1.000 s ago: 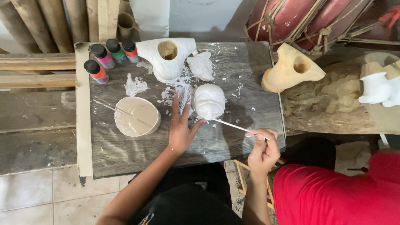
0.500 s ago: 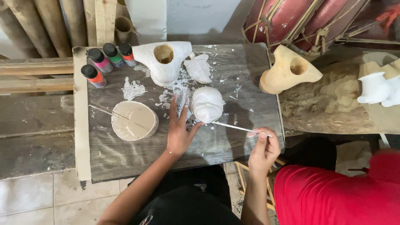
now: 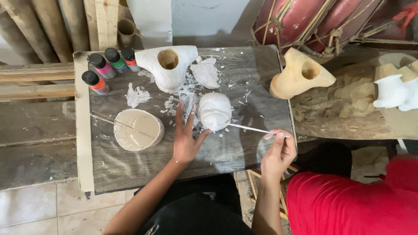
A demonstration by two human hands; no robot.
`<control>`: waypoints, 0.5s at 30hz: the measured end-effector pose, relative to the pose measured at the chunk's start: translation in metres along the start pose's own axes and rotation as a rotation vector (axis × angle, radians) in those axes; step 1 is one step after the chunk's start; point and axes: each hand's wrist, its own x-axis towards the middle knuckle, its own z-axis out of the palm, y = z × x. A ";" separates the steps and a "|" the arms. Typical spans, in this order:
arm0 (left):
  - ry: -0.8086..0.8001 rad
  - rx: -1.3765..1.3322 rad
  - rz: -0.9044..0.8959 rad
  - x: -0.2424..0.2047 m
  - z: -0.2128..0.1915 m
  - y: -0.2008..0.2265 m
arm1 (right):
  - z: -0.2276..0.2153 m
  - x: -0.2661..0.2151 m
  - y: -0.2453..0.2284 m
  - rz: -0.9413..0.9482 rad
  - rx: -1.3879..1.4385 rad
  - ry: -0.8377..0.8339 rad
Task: Applying and smoothing plaster on a small toy head sculpture using a wooden stick
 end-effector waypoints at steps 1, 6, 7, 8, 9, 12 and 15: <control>0.001 0.000 0.001 0.001 -0.001 0.001 | 0.003 0.001 -0.004 -0.002 0.001 0.000; 0.005 0.009 0.022 0.000 0.002 -0.004 | 0.011 0.010 -0.026 -0.032 -0.145 -0.065; 0.009 0.012 0.021 0.000 0.002 -0.002 | 0.012 0.011 -0.027 -0.034 -0.141 -0.069; 0.010 0.011 0.022 0.001 0.001 -0.001 | 0.012 0.012 -0.029 -0.047 -0.141 -0.073; 0.010 0.008 0.024 0.002 0.000 0.001 | 0.013 0.013 -0.031 -0.059 -0.143 -0.076; -0.001 0.017 0.023 0.002 0.000 -0.001 | 0.022 0.014 -0.037 -0.091 -0.196 -0.133; -0.005 0.013 0.013 0.003 -0.001 0.000 | 0.016 0.021 -0.034 -0.107 -0.191 -0.115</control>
